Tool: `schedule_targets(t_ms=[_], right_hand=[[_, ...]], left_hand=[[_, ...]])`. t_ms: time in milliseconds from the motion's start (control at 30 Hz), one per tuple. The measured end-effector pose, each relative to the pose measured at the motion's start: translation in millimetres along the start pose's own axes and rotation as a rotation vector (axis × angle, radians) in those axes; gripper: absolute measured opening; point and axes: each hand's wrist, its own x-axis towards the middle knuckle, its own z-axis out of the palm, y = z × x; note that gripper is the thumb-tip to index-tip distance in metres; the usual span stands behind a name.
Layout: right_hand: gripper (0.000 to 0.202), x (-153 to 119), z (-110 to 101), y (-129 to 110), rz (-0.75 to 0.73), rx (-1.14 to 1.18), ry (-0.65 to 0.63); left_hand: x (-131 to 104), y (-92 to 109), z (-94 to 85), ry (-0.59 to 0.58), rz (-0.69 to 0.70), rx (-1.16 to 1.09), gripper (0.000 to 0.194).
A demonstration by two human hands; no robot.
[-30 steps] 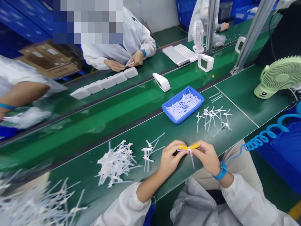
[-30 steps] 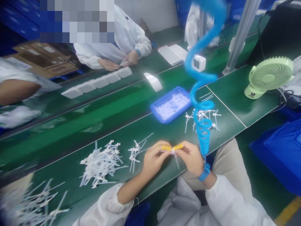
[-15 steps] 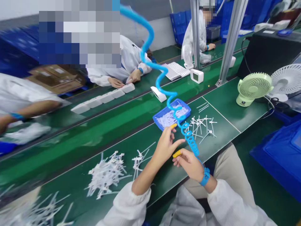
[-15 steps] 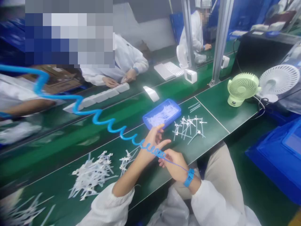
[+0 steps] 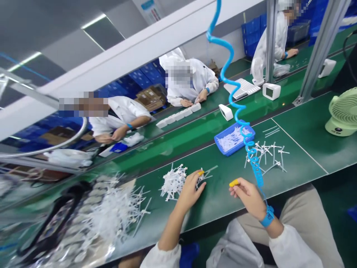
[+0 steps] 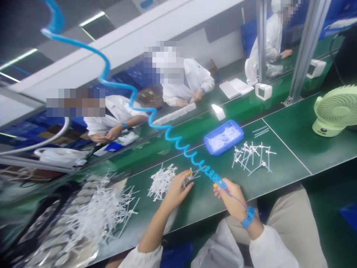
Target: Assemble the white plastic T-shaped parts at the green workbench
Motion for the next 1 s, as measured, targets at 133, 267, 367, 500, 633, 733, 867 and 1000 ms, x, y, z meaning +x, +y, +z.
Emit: schedule_targets(t_ms=[133,267,367,500,633,733,867,1000], right_hand=[[0.023,0.0,2.1,2.1,-0.024,-0.006,0.002],[0.018,-2.1,7.3,0.5,-0.15,-0.089,0.156],[0.027,-5.5,11.1,1.7,-0.358,-0.246,0.423],[0.041,-5.4,15.5,8.1,-0.472,-0.546,0.473],[0.049,-0.5,19.0,10.8,-0.485,-0.792,0.34],[0.046,-0.5,19.5,8.3,-0.479,-0.872,0.334],[0.037,-4.3,14.1,3.3,-0.436,-0.912,0.324],[0.033,-4.9,8.8,-1.0,-0.409,-0.916,0.264]], left_hand=[[7.0,29.4,14.8,-0.039,0.093,-0.103,0.034],[28.1,56.6,21.9,-0.125,0.207,-0.229,0.038],[47.0,62.3,25.5,-0.199,0.302,-0.339,0.043],[70.6,56.2,32.2,-0.314,0.465,-0.418,0.055],[83.3,52.7,40.9,-0.312,0.549,-0.431,0.058],[87.3,49.9,39.7,-0.302,0.565,-0.393,0.055],[95.0,30.8,22.2,-0.253,0.552,-0.29,0.048],[96.9,12.2,2.7,-0.166,0.451,-0.261,0.043]])
